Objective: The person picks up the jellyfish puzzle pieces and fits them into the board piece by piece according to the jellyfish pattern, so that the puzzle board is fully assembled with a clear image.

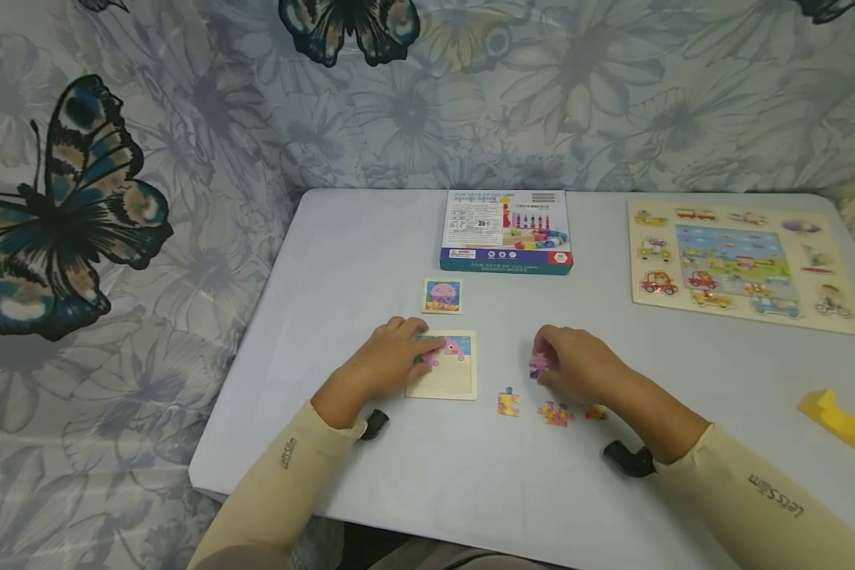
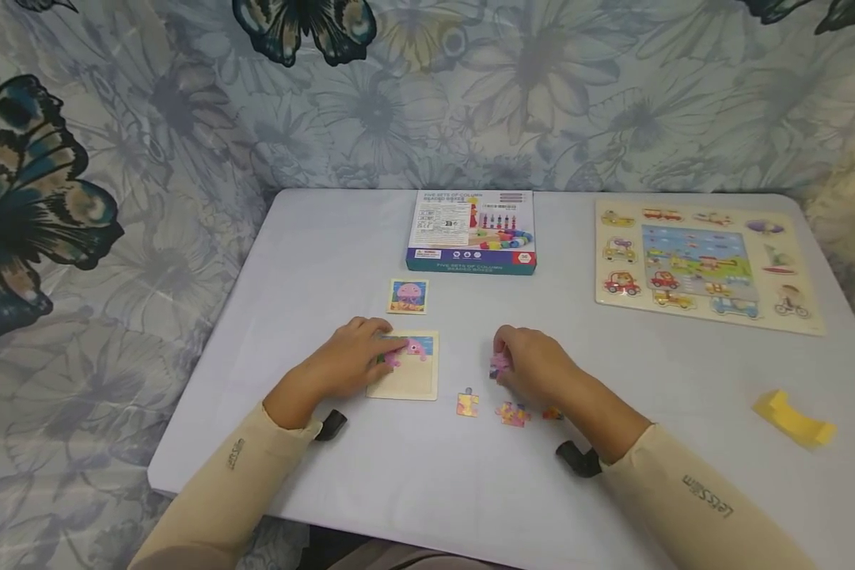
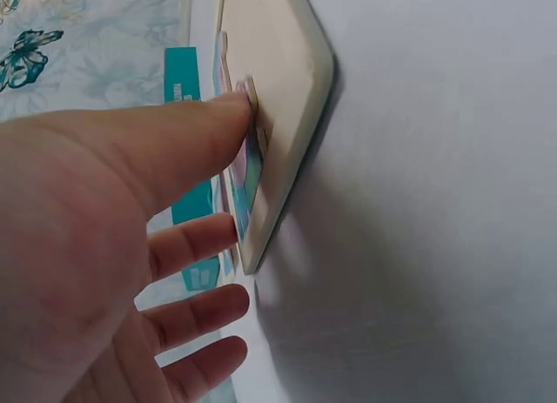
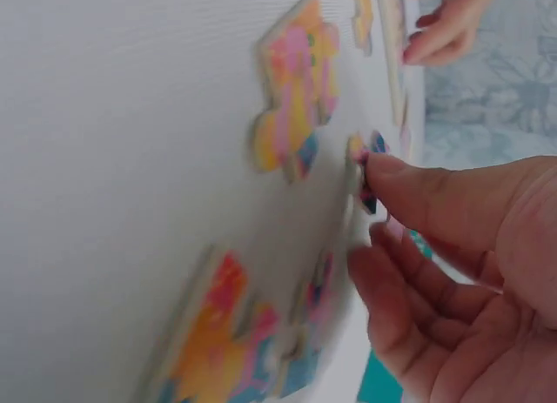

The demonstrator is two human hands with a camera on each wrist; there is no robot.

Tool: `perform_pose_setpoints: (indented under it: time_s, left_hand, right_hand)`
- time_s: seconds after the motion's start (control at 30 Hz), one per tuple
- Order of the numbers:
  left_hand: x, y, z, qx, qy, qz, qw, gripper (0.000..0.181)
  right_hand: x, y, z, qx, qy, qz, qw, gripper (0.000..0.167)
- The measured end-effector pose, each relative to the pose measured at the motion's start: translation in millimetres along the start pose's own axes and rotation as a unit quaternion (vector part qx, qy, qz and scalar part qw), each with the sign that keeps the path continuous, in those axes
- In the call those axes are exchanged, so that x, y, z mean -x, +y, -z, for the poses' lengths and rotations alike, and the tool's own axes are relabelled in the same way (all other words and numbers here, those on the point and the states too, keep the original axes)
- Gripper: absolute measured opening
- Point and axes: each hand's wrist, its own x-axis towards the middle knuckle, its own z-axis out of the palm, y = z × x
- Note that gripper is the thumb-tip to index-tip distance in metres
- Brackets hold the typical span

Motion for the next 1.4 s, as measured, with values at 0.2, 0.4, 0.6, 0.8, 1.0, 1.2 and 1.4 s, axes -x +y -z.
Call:
perform_pose_setpoints:
  time_s: [0.2,0.4,0.6,0.8,1.0,1.2,1.4]
  left_hand:
    - [-7.6,-5.5,0.9,0.039,0.001,0.021,0.999,0.05]
    - [-12.2,-11.7,1.1,0.087,-0.003,0.039,0.9954,0.05]
    - [-17.1,-17.4,1.7,0.117,-0.007,0.031,0.9926,0.049]
    - [-19.0,-20.9,0.4,0.129,-0.013,0.032,0.991,0.05]
    - [-19.3,-22.7,0.7,0.142,-0.022,0.047,0.9886,0.053]
    - [-19.6,-23.5,-0.4,0.149,-0.019,0.047,0.9875,0.049]
    - [-22.1,-20.1,-3.6,0.134,0.013,0.045,0.9898,0.046]
  right_hand:
    - [-15.6,-17,9,-0.073,-0.019,0.008,0.9971,0.019]
    - [-46.8,-55,-3,-0.147,-0.031,0.04,0.9879,0.014]
    - [-69.9,-79,-28,-0.155,-0.035,0.055,0.9858,0.01]
    - [-74.0,-90,-40,-0.127,-0.017,0.047,0.9907,0.02]
    - [-77.9,-94,-39,-0.1,-0.007,0.049,0.9938,0.029]
    - [-84.0,-91,-34,-0.096,-0.029,0.003,0.995,0.038]
    - [-90.8,-89,-31,-0.098,-0.054,-0.007,0.9937,0.04]
